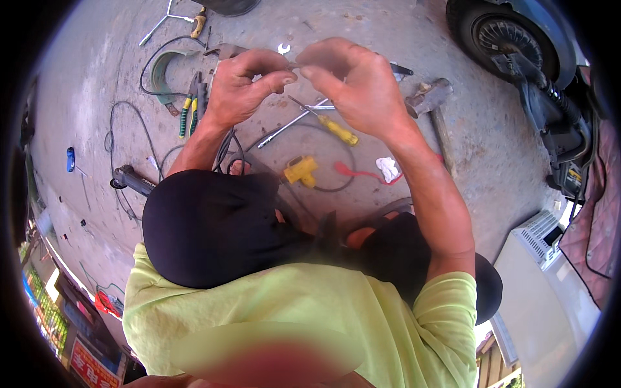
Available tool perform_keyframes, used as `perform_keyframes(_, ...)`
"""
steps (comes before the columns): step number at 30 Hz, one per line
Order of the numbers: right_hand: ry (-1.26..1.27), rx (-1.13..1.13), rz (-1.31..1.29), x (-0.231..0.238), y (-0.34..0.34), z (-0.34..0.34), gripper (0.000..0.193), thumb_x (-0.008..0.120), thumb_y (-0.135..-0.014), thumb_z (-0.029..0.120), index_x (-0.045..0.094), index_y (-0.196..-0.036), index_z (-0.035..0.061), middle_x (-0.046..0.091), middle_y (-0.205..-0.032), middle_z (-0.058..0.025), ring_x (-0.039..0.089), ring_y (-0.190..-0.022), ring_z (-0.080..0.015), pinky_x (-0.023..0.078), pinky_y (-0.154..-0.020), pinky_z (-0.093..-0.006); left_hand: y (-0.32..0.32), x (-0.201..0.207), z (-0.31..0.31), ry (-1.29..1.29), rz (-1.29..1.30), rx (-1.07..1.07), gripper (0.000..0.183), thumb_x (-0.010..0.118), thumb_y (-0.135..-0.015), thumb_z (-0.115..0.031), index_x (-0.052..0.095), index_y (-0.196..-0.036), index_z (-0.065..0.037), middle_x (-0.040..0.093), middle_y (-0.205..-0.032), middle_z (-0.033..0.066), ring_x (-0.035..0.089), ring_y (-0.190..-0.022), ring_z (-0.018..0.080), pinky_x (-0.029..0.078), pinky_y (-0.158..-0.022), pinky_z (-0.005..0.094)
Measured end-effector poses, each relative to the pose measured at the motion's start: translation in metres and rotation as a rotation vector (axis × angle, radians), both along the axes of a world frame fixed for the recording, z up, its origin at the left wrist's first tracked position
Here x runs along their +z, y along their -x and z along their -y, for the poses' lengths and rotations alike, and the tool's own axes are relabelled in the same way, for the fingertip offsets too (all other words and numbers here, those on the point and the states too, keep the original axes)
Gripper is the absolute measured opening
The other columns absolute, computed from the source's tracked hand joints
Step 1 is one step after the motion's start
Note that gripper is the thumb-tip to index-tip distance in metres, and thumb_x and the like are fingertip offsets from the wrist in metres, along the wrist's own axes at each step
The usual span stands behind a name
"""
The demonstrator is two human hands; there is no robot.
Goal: The person handles various small metal bicycle components, using pliers and a wrench to assemble or adjust them on the ground next to a scooter.
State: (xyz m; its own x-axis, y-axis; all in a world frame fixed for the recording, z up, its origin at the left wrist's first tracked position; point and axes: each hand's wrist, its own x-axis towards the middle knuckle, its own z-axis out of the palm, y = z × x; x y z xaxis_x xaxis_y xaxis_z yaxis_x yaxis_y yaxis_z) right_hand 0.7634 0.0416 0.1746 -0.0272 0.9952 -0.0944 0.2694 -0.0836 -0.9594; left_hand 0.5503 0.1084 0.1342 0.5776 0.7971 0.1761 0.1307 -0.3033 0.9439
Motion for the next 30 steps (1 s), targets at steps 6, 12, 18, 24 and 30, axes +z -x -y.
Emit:
perform_keyframes(6,-0.065,0.093,0.132,0.004,0.011,-0.009,0.021,0.07,-0.092,0.011,0.072,-0.11,0.0009,0.074,-0.097,-0.0086,0.068,-0.087,-0.0145,0.055,-0.083,-0.0312,0.016,0.004,-0.001,-0.019,-0.045,0.02,0.011,0.076,-0.088,-0.008,0.074,-0.096,0.001,0.072,-0.081,0.0059,0.066,-0.068,0.0119,0.052,-0.062,0.0275)
perform_keyframes(12,-0.075,0.174,0.184,0.006,0.012,-0.016,0.019,0.07,-0.091,0.008,0.072,-0.108,-0.0001,0.073,-0.097,-0.0078,0.068,-0.087,-0.0142,0.054,-0.082,-0.0307,0.022,-0.004,-0.004,0.059,-0.036,0.022,0.017,0.08,-0.087,-0.013,0.075,-0.099,-0.002,0.074,-0.082,0.007,0.068,-0.071,0.0119,0.054,-0.065,0.0282)
perform_keyframes(18,-0.143,0.258,0.286,0.007,0.011,-0.023,0.021,0.069,-0.089,0.008,0.074,-0.109,0.0029,0.073,-0.099,-0.0105,0.069,-0.083,-0.0215,0.055,-0.078,-0.0337,0.025,-0.004,-0.005,0.056,-0.075,0.009,0.02,0.081,-0.086,-0.017,0.075,-0.099,-0.004,0.074,-0.081,0.0075,0.068,-0.07,0.0137,0.053,-0.063,0.0294)
perform_keyframes(24,-0.117,0.29,0.293,0.004,0.013,-0.026,0.02,0.069,-0.091,0.01,0.072,-0.108,0.0003,0.073,-0.096,-0.0091,0.068,-0.084,-0.018,0.055,-0.08,-0.0327,0.029,0.005,-0.007,-0.181,-0.202,0.005,0.013,0.079,-0.085,-0.009,0.075,-0.095,-0.002,0.073,-0.084,0.0073,0.069,-0.07,0.0167,0.054,-0.065,0.0296)
perform_keyframes(30,0.007,0.221,0.154,-0.002,0.017,-0.023,0.019,0.07,-0.092,0.011,0.072,-0.107,-0.0008,0.072,-0.095,-0.005,0.067,-0.087,-0.0114,0.054,-0.083,-0.0301,0.029,0.01,-0.008,-0.258,-0.26,0.017,0.013,0.08,-0.084,-0.01,0.076,-0.095,-0.005,0.073,-0.085,0.0077,0.069,-0.072,0.0207,0.055,-0.067,0.0313)
